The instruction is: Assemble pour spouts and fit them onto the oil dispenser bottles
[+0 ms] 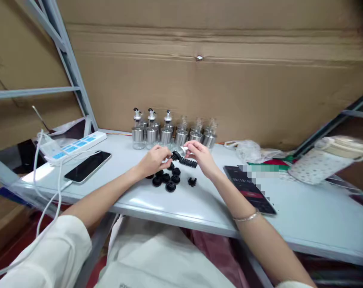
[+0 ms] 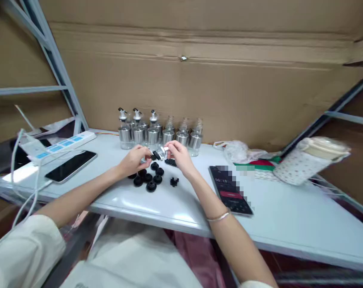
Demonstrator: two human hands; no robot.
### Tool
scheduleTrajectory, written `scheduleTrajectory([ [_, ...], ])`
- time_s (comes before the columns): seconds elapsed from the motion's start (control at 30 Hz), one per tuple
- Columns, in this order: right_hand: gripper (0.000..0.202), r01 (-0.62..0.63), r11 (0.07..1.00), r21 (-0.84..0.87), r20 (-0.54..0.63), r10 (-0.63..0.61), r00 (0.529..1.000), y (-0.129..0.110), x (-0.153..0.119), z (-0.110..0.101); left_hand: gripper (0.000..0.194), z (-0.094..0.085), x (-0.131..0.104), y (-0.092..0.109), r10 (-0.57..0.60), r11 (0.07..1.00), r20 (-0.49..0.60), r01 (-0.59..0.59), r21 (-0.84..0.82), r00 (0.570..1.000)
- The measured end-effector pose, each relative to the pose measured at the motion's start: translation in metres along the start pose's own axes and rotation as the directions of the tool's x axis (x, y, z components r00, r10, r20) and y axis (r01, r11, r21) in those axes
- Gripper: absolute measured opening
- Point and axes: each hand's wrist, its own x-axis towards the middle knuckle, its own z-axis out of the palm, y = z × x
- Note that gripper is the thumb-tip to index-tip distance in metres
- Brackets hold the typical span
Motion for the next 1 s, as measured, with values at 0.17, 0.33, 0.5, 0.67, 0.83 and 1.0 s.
scheduleTrajectory([
  [0.17, 0.027, 0.001, 1.0, -0.008, 0.03, -0.001, 1.0, -0.0018, -0.0009, 0.0016, 0.009, -0.001, -0.0024, -0.0009, -0.005, 1.0, 0.008, 0.005, -0.003, 1.0],
  [0.33, 0.03, 0.016, 0.999, -0.037, 0.05, -0.014, 0.999, 0.0, 0.0003, 0.0008, 0.008, -0.0003, -0.004, -0.0013, -0.024, 1.0, 0.027, 0.024, -0.011, 0.999],
  [0.5, 0.03, 0.038, 0.995, -0.09, 0.065, -0.032, 0.997, -0.0009, -0.0008, 0.0017, 0.005, 0.0001, -0.0056, -0.0032, -0.043, 0.999, 0.046, 0.044, -0.03, 0.998],
  [0.67, 0.027, 0.049, 0.988, -0.144, 0.074, -0.039, 0.997, -0.0006, -0.0011, 0.0019, 0.025, -0.0005, -0.0055, -0.0016, -0.047, 0.997, 0.092, 0.052, -0.056, 0.995],
  [0.83, 0.027, 0.047, 0.982, -0.185, 0.097, -0.029, 0.995, 0.0029, -0.001, 0.0021, 0.041, 0.0016, -0.0058, 0.0026, -0.004, 0.998, 0.184, 0.016, -0.065, 0.983],
  [1.0, 0.027, 0.051, 0.975, -0.216, 0.102, -0.029, 0.994, 0.0018, -0.0015, 0.002, 0.046, 0.0046, -0.0075, 0.0031, -0.005, 0.998, 0.214, 0.02, -0.066, 0.977],
])
